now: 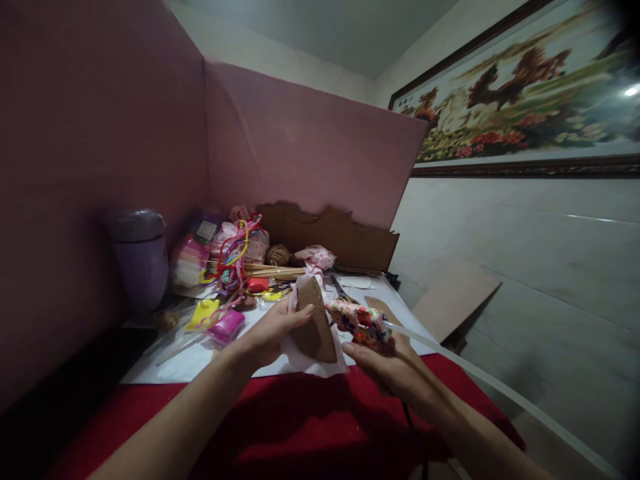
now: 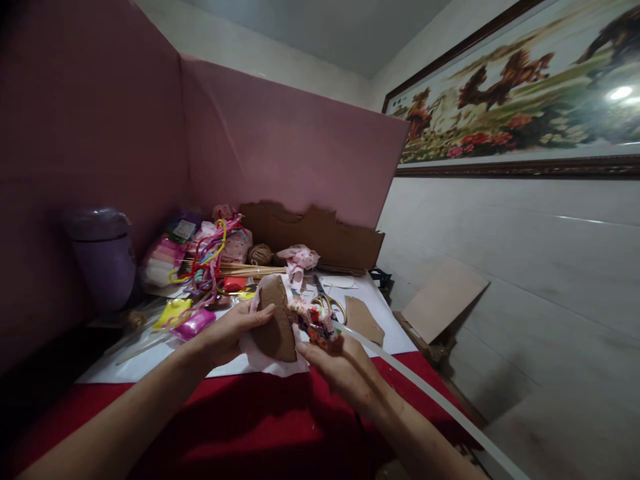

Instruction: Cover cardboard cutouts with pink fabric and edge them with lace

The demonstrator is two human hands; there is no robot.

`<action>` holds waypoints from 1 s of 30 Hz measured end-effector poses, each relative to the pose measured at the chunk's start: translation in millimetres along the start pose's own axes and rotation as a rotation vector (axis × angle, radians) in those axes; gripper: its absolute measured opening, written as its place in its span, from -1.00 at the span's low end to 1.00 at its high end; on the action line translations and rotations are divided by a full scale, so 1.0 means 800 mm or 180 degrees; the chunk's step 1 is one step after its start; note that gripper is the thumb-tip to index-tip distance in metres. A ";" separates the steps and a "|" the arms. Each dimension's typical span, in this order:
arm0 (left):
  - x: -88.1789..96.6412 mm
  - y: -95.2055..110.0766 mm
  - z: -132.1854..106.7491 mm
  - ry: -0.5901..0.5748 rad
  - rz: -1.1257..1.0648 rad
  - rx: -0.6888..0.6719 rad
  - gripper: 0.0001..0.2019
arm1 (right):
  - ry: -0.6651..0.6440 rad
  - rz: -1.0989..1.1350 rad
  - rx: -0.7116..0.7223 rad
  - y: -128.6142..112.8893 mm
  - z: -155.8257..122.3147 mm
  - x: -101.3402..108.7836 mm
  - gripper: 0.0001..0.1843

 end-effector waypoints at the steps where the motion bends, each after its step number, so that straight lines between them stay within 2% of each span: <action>1: 0.000 0.000 0.000 -0.0009 -0.0006 0.0006 -0.68 | -0.0030 0.0038 0.0057 -0.002 0.001 0.001 -0.65; 9: 0.004 -0.004 0.001 -0.0004 0.0050 0.0079 -0.65 | 0.0282 0.0050 0.0101 -0.015 0.005 0.001 -0.67; 15: 0.005 -0.007 0.002 -0.0198 0.0093 -0.0060 -0.64 | 0.0399 0.0038 0.0566 -0.025 0.013 0.001 -0.81; 20: 0.008 -0.009 0.004 -0.0224 0.0119 -0.0074 -0.63 | 0.0714 -0.0137 0.0905 -0.023 0.015 0.001 -0.77; 30: 0.005 -0.007 0.001 -0.0150 0.0075 0.0066 -0.63 | 0.0471 -0.0209 0.0559 -0.012 0.008 0.001 -0.75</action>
Point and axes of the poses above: each hand's wrist, its own z-axis towards the middle knuckle, its own x-axis out of the back of the hand, y = z × x, the point moved 1 cm from there along z, towards the middle knuckle, and after that the axes turned 3 degrees about -x, right-handed, at the moved point
